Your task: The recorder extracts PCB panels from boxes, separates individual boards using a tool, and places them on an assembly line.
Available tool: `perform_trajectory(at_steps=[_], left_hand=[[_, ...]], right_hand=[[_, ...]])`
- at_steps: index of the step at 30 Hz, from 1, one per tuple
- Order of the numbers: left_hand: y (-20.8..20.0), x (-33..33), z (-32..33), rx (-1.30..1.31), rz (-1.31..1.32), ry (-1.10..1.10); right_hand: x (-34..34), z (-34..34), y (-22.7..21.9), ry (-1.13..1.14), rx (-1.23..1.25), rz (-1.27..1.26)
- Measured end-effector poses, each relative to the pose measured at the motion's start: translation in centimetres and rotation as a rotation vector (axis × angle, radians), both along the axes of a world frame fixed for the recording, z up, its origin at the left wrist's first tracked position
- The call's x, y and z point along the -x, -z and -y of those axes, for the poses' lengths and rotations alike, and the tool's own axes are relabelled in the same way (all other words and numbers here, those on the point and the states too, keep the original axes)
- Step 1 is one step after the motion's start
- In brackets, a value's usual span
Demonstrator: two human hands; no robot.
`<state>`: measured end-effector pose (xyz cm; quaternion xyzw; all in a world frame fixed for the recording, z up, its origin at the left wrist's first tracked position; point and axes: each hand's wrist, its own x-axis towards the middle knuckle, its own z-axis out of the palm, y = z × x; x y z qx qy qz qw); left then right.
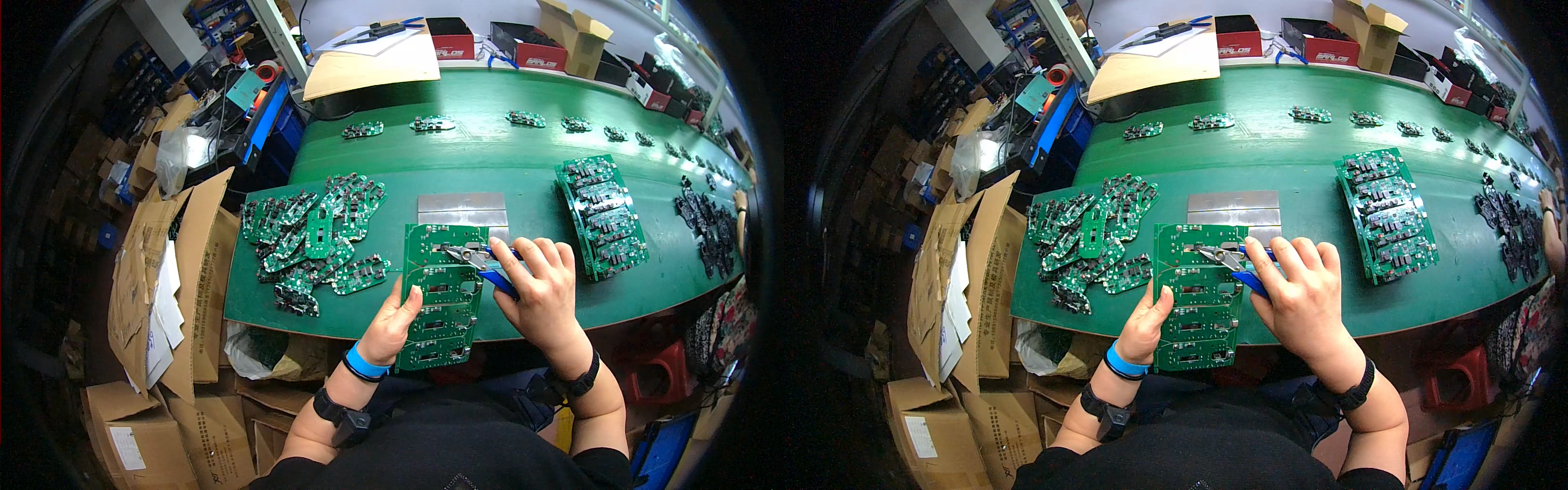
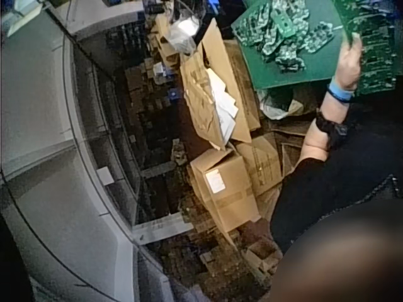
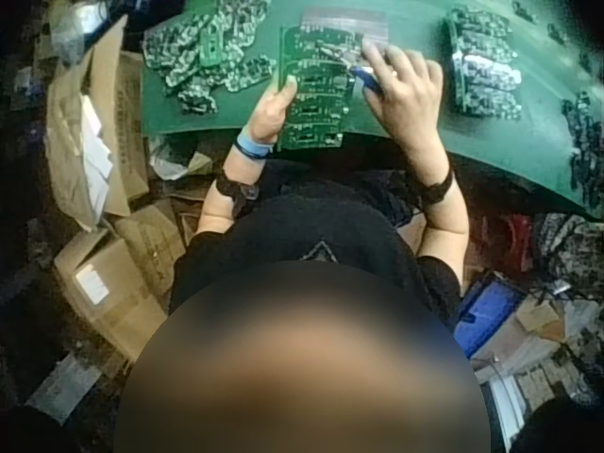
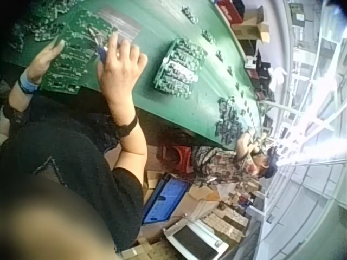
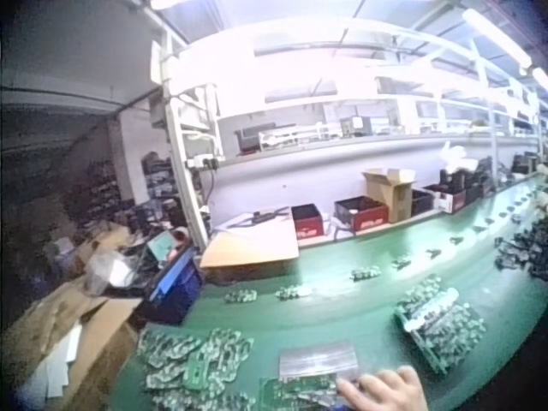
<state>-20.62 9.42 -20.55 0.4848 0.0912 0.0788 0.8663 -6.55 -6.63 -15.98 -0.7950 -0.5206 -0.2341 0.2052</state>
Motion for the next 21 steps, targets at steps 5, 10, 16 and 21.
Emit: perform_trajectory(at_steps=[5,10,16,21], left_hand=[[0.4,0.3,-0.4,0.018,-0.020,-0.013],[1.3,1.1,-1.9,0.712,0.063,0.046],[1.5,0.1,-1.3,0.859,0.225,0.032],[1.1,-0.2,-0.9,0.928,0.264,0.054]], right_hand=[[-0.2,0.1,0.3,-0.003,-0.075,-0.071],[-0.1,1.2,0.2,0.015,-0.143,-0.179],[0.8,0.8,1.5,-0.020,-0.005,-0.202],[1.1,0.5,1.8,0.007,0.016,-0.189]])
